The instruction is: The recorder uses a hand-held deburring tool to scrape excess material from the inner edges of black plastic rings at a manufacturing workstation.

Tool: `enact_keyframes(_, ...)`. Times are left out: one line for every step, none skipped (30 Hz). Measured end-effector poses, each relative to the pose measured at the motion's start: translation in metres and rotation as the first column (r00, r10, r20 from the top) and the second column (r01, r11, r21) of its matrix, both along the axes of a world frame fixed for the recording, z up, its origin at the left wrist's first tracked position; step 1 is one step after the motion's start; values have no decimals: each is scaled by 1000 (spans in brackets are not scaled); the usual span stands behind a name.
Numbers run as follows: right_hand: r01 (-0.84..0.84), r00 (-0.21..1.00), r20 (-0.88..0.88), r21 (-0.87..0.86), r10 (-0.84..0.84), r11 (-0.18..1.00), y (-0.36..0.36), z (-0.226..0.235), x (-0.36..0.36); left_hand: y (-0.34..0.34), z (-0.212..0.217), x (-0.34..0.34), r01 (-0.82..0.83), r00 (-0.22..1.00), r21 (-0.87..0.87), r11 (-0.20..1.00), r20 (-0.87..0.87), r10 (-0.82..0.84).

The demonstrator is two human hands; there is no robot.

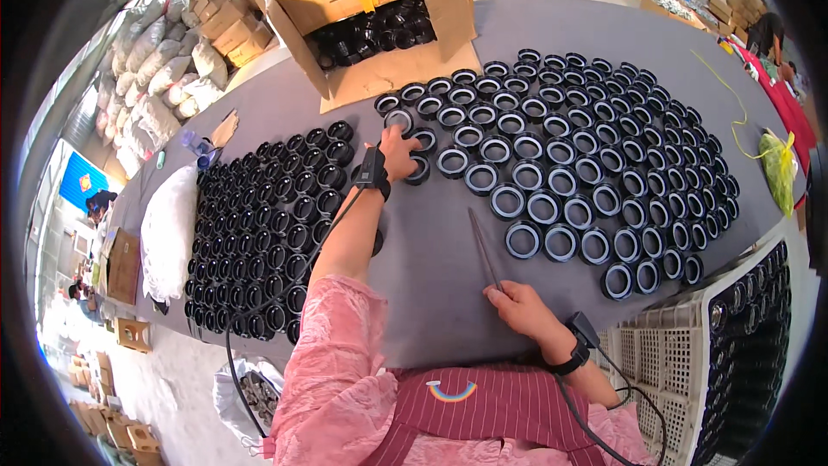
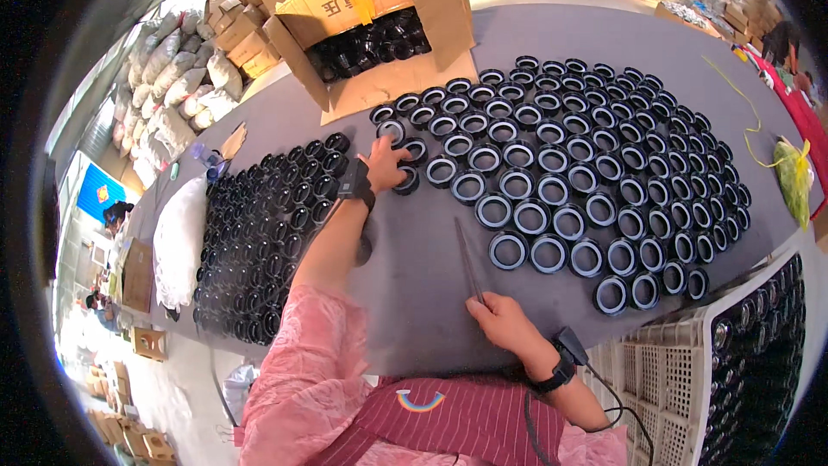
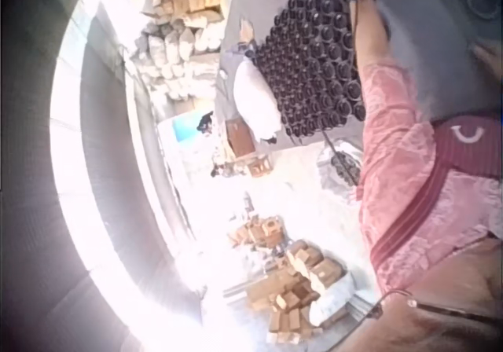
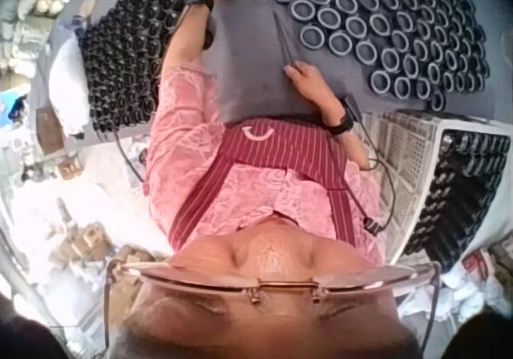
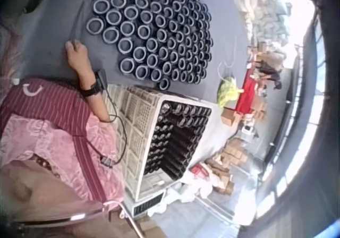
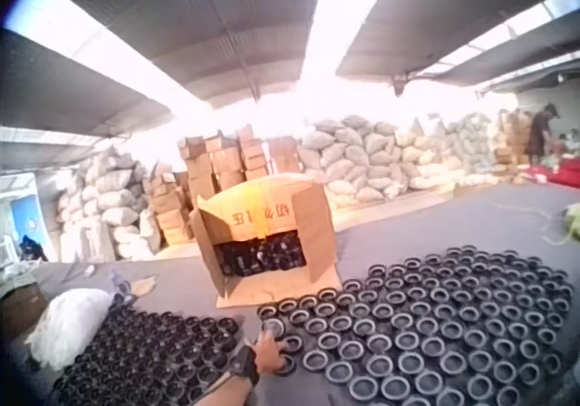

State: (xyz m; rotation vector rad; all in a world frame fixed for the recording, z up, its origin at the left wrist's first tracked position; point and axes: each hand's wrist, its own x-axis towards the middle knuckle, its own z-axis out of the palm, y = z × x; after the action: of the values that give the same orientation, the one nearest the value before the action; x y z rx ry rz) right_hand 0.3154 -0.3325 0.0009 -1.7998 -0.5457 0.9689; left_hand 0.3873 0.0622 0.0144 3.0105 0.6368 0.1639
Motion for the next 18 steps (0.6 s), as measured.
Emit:
enact_keyframes(29,998,48,32,-31,999,0,-2,-2,2,1,0,-2,1000,4,1000,8,2)
enact_keyframes(30,998,51,34,-32,999,-1,0,-3,-1,4,0,4,1000,-15,1000,0,-4)
enact_keyframes(53,999,7,46,-53,998,-2,5,-5,-4,6,-1,11,1000,-36,999,-7,-11)
enact_keyframes(77,997,-37,57,-74,995,-3,7,-6,-7,8,-3,4,1000,3,1000,23,-4)
enact_keyframes(77,997,-36,55,-75,996,-4,6,-7,-7,9,-5,4,1000,0,1000,24,-4)
enact_keyframes(83,995,-54,63,-79,995,-6,5,-7,-7,10,-6,21,997,43,999,76,-24)
enact_keyframes(89,994,-72,72,-84,993,-8,2,-8,-7,10,-7,35,991,87,996,126,-46)
enact_keyframes(100,993,-76,67,-95,993,-9,0,-10,-14,14,-6,46,991,82,996,122,-56)
enact_keyframes(89,996,-31,97,-86,991,-9,-4,-10,-24,22,-7,143,959,129,981,226,-170)
enact_keyframes(77,997,13,126,-79,989,-10,-7,-11,-32,25,-6,233,904,185,955,321,-282)
enact_keyframes(74,997,12,124,-76,990,-10,-7,-13,-37,24,-6,230,905,182,956,320,-279)
enact_keyframes(63,994,74,193,-79,979,-11,-8,-15,-44,21,-5,451,855,1,892,287,-433)
enact_keyframes(49,987,135,259,-86,965,-12,-8,-18,-53,18,-4,631,768,-186,753,285,-573)
enact_keyframes(51,988,131,256,-87,965,-16,-10,-19,-68,17,-4,633,771,-175,754,218,-598)
enact_keyframes(85,988,98,279,-116,956,-21,-13,-19,-83,14,-6,636,771,-164,754,148,-619)
enact_keyframes(119,987,65,302,-145,946,-26,-15,-21,-93,6,-7,596,801,-140,790,164,-576)
enact_keyframes(117,988,62,297,-142,948,-29,-15,-23,-96,2,-9,593,804,-145,792,163,-572)
enact_keyframes(185,983,-48,351,-179,918,-33,-15,-26,-97,0,-10,559,825,-77,826,149,-544)
